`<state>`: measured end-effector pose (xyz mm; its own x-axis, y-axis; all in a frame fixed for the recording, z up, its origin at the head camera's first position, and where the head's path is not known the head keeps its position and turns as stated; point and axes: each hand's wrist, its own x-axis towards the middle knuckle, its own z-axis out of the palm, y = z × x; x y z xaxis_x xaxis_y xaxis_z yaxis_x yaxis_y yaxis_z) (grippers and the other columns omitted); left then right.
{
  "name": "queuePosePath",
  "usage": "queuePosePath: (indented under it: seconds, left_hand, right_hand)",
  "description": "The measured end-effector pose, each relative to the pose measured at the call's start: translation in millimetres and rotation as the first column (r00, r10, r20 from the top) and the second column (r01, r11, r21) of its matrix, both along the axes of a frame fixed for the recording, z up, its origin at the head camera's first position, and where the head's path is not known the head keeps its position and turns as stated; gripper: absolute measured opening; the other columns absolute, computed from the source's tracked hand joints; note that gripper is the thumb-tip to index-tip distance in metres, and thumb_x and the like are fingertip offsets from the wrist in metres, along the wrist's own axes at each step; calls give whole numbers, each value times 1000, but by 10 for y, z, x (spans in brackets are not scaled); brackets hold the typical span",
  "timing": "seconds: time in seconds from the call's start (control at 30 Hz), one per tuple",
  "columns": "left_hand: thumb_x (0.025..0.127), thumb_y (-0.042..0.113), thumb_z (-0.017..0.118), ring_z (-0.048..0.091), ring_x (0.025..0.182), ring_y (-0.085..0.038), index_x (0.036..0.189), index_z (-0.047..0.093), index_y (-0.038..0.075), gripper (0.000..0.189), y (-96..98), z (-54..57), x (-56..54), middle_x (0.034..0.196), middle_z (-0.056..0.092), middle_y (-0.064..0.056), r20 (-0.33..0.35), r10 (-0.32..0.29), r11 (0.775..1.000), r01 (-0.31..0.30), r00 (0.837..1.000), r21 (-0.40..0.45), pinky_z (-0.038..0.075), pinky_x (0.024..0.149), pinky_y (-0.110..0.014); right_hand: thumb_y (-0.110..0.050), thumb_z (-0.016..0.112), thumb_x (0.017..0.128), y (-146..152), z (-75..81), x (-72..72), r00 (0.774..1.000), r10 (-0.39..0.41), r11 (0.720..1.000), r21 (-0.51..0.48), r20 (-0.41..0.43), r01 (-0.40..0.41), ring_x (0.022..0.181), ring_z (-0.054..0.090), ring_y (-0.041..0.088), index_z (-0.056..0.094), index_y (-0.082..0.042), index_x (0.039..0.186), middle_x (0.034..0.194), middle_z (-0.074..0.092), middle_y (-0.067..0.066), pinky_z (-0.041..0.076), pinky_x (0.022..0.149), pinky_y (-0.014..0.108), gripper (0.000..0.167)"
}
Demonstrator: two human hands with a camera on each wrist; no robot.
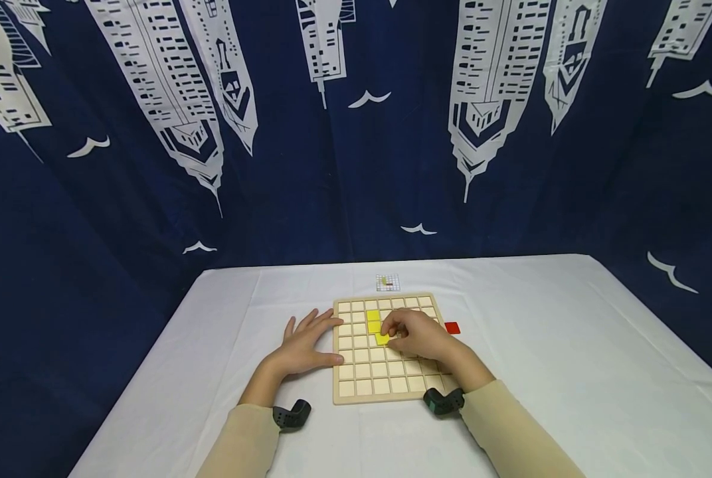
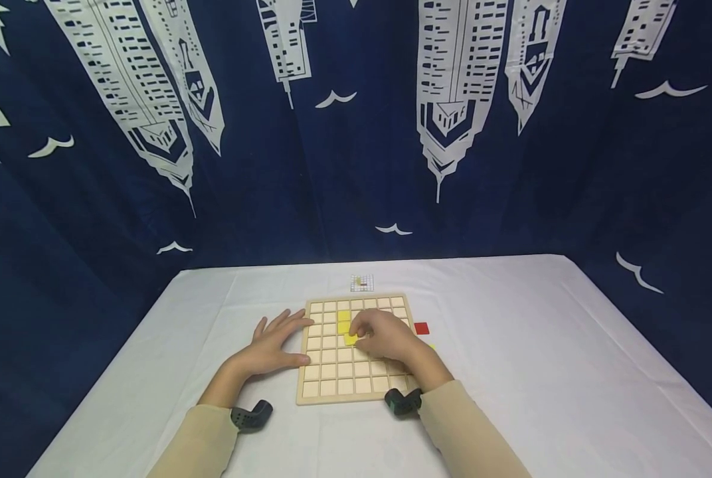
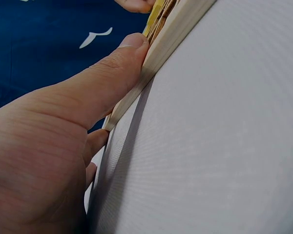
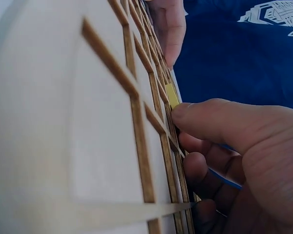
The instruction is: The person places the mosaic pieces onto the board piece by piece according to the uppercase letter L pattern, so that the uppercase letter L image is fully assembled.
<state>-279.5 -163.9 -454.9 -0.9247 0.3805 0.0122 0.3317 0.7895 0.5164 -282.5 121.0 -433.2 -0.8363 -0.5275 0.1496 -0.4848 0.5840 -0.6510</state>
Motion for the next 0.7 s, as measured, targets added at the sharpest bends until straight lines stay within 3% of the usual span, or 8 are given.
queuePosePath:
  seconds: [0.13,0.3,0.47,0.7]
  left_hand:
    - [77,53,80,11,157,-34,145,50,28,78,5,16,11,166,29,-2,4,2,1000,-2,1000,3,-9,121,-66]
    - [77,53,80,11,157,-34,145,50,28,78,11,20,16,166,29,-2,3,2,1000,-2,1000,-2,-9,121,-66]
    - [77,54,80,11,157,-34,145,50,28,78,10,20,6,166,29,-2,-2,-2,1000,2,1000,-7,-8,121,-66]
    - [78,53,80,11,157,-34,145,50,28,78,8,16,7,166,29,-2,2,0,1000,0,1000,-7,-9,122,-66]
  right_hand:
    - [-4,73,85,-6,4,8,1000,-3,1000,-3,-12,3,76,52,7,72,-11,96,95,68,2,46,68,19,14]
    - [-4,72,87,-16,8,13,1000,-3,1000,-15,-12,3,87,57,10,76,-13,96,99,71,0,50,75,21,14]
    - [-6,72,89,-36,9,5,999,44,999,-23,-18,-44,99,63,13,79,-13,100,101,73,-2,53,87,25,15]
    - [-6,69,91,-43,6,16,996,87,996,-31,-25,-88,101,64,15,79,-12,102,103,74,-1,53,89,27,15]
